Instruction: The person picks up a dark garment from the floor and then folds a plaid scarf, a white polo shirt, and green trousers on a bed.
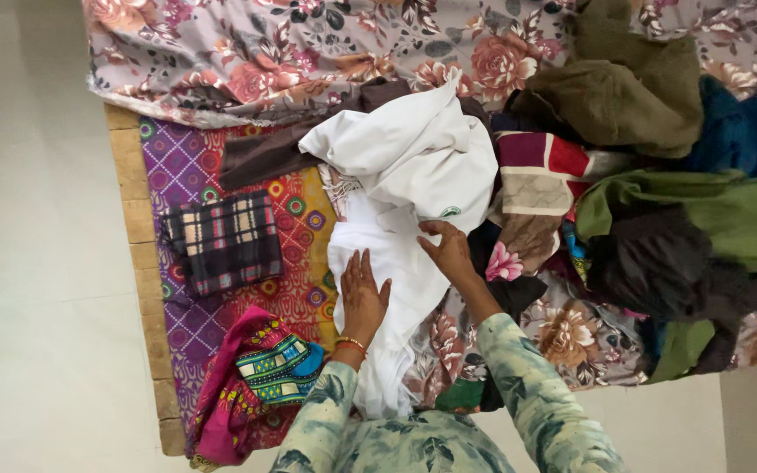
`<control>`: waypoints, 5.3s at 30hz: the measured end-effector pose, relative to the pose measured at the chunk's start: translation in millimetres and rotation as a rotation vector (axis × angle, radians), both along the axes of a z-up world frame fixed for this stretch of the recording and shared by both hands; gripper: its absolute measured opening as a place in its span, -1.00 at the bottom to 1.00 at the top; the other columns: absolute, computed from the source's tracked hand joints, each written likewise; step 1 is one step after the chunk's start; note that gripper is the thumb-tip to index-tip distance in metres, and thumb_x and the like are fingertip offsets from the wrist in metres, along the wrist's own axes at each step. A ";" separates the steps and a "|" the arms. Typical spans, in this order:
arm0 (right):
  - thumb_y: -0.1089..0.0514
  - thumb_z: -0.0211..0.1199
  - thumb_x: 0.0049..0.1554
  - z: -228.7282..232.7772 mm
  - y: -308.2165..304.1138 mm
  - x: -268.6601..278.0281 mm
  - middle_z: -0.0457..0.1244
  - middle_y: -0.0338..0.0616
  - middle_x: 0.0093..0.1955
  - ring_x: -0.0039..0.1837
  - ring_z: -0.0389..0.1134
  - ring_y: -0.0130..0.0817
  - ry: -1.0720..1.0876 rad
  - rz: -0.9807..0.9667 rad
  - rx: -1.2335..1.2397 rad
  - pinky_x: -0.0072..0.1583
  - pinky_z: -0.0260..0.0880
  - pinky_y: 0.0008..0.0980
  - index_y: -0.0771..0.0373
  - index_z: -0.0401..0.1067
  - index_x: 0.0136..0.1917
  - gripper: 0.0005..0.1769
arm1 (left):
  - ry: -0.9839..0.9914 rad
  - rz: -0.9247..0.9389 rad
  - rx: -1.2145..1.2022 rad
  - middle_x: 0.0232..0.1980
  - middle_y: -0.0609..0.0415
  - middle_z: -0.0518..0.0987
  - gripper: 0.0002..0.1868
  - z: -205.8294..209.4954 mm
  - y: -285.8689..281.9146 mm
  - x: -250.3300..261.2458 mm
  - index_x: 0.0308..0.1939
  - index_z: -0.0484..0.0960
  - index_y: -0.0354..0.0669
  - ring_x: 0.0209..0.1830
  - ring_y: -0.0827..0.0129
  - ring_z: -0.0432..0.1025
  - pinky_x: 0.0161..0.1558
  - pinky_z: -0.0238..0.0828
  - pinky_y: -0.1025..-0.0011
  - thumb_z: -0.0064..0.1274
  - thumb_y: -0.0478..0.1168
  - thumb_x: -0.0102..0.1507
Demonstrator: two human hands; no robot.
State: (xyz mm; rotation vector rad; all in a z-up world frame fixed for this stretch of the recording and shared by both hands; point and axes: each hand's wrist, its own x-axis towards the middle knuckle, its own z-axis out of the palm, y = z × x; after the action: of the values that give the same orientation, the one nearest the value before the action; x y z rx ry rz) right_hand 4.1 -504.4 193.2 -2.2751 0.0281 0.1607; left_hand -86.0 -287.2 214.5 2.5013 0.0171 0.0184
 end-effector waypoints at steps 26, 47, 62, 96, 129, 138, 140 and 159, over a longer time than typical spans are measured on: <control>0.16 0.55 0.08 111.7 10.3 -24.5 0.49 -0.08 0.00 0.05 0.43 -0.54 0.215 0.039 0.296 0.20 0.38 -0.50 0.26 0.67 0.02 -0.76 | -0.149 -0.164 -0.197 0.37 -0.60 0.21 0.01 83.4 -17.2 35.1 0.47 0.17 -0.41 0.33 -0.32 0.14 0.32 0.08 -0.04 0.29 -0.02 0.07; -0.10 0.33 0.14 56.5 11.2 -26.0 0.10 0.09 0.54 0.52 0.08 -0.04 0.327 -0.366 1.790 0.46 0.05 -0.11 0.29 -0.01 0.66 -0.01 | -0.642 -0.334 -0.316 0.64 -0.18 0.12 -0.45 205.6 -45.4 46.5 0.55 0.21 -0.25 0.66 0.05 0.07 0.61 0.09 0.25 -0.15 -0.32 0.46; -0.04 0.05 0.25 66.0 -96.2 -107.3 0.29 -0.06 0.33 0.26 0.37 -0.18 -0.284 -0.727 1.156 0.24 0.42 -0.19 0.25 0.27 0.37 -0.49 | -0.117 -0.339 -1.210 0.35 -0.02 0.44 -0.37 334.1 -16.9 -11.9 0.36 0.39 -0.37 0.34 0.37 0.34 0.42 0.20 0.44 0.26 -0.30 0.25; 0.25 0.39 0.17 139.2 -56.5 -102.4 0.19 0.23 0.41 0.44 0.22 0.24 -0.482 0.044 -0.262 0.43 0.23 0.02 0.27 0.30 0.43 -0.41 | -0.239 -0.041 -0.064 0.63 -0.39 -0.11 0.13 124.9 88.4 -7.1 0.64 -0.20 -0.18 0.60 -0.25 -0.05 0.52 -0.11 -0.06 0.28 -0.17 0.20; 0.05 0.58 -0.07 -12.3 -127.7 -247.3 0.38 0.13 0.07 0.12 0.40 0.09 0.216 0.030 -0.273 0.14 0.41 -0.04 0.27 0.42 0.13 -0.42 | 0.218 -0.044 -0.177 0.47 -0.44 0.19 0.00 73.6 88.2 -8.1 0.44 0.12 -0.53 0.49 -0.23 0.11 0.45 0.04 0.09 0.23 0.14 0.24; 0.54 0.29 0.08 177.4 -170.8 -100.4 0.42 0.08 -0.02 0.00 0.50 -0.14 -0.536 -0.203 -0.279 0.06 0.50 -0.27 0.35 0.56 0.04 -0.72 | -0.313 -0.118 -0.145 0.63 -0.42 0.12 -0.24 67.9 118.5 63.9 0.59 0.05 -0.51 0.66 -0.17 0.05 0.64 -0.05 0.16 0.11 -0.40 0.40; 0.40 0.32 0.18 223.8 -179.0 -78.6 0.42 0.04 -0.03 0.00 0.48 -0.16 -0.807 -0.266 -0.375 0.03 0.52 -0.23 0.38 0.57 0.05 -0.85 | -0.414 -0.062 -0.263 0.64 -0.34 0.17 -0.28 104.1 113.3 87.3 0.62 0.01 -0.40 0.67 -0.08 0.12 0.68 0.00 0.21 0.07 -0.39 0.48; 0.40 0.29 -0.01 114.9 -111.4 -221.4 0.36 -0.02 0.01 0.06 0.34 0.05 -0.260 0.015 -0.464 0.13 0.37 -0.04 0.17 0.59 0.03 -0.66 | -0.221 0.293 -0.395 0.27 -0.29 0.44 -0.50 29.5 181.1 -72.1 0.37 0.27 -0.36 0.23 0.00 0.44 0.28 0.32 0.18 -0.09 -0.45 0.33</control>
State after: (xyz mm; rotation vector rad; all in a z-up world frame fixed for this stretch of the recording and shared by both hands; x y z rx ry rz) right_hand -217.2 -615.8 308.1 -2.7417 -0.0980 -0.1516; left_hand -158.1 -106.1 244.1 2.0703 0.2693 0.3765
